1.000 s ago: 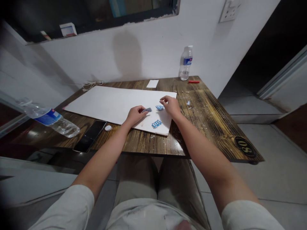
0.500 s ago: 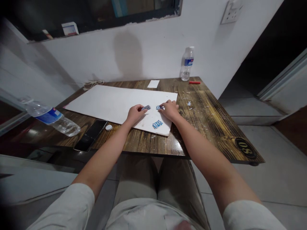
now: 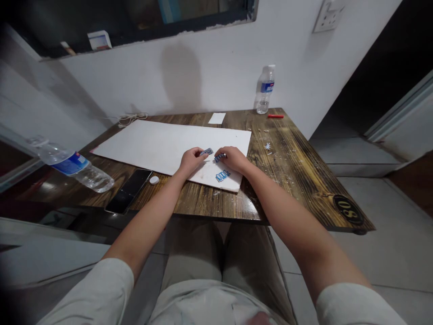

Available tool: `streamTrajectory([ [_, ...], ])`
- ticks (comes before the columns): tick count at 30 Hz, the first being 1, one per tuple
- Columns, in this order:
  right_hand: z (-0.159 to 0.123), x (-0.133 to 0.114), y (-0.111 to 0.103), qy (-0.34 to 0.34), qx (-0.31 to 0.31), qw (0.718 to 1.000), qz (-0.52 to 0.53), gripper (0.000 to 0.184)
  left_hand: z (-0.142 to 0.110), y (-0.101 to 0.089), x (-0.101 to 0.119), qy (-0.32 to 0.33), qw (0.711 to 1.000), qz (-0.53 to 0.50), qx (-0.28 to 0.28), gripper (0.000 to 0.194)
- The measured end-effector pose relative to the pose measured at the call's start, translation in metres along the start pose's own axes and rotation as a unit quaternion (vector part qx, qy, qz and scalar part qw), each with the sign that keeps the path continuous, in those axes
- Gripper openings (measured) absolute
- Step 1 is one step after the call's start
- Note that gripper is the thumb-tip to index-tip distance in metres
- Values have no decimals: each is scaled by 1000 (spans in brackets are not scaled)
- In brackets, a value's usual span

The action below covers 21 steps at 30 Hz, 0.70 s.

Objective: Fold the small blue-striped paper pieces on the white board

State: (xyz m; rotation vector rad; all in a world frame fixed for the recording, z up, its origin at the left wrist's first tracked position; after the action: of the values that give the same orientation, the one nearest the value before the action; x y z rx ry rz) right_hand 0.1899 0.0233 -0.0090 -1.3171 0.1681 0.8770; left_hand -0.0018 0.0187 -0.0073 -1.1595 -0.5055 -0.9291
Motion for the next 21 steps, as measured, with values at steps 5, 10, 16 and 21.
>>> streamTrajectory([
  [5,-3,-5,-3,31,35,998,52,32,1,0,1,9,1000,-20,-12,23],
  [10,-2,-2,-5,101,90,985,107,18,-1,1,9,43,998,-19,-46,19],
  [16,-2,-7,-2,94,54,983,145,20,-6,5,13,41,994,13,-101,16],
  [21,-4,-19,-2,32,6,993,111,23,-6,3,12,36,998,-1,-54,36],
])
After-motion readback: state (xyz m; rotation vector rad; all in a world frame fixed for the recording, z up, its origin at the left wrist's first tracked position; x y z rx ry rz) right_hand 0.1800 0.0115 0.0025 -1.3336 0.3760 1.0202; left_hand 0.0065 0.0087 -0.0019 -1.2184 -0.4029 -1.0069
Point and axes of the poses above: each hand's wrist, its own z-axis towards the middle knuckle, its own y-axis out of the palm, x = y × z, the point moved 3 cm from there along z, towards the middle knuckle, and after that the axes turned 6 degrees about y, right-handed, at the moved point
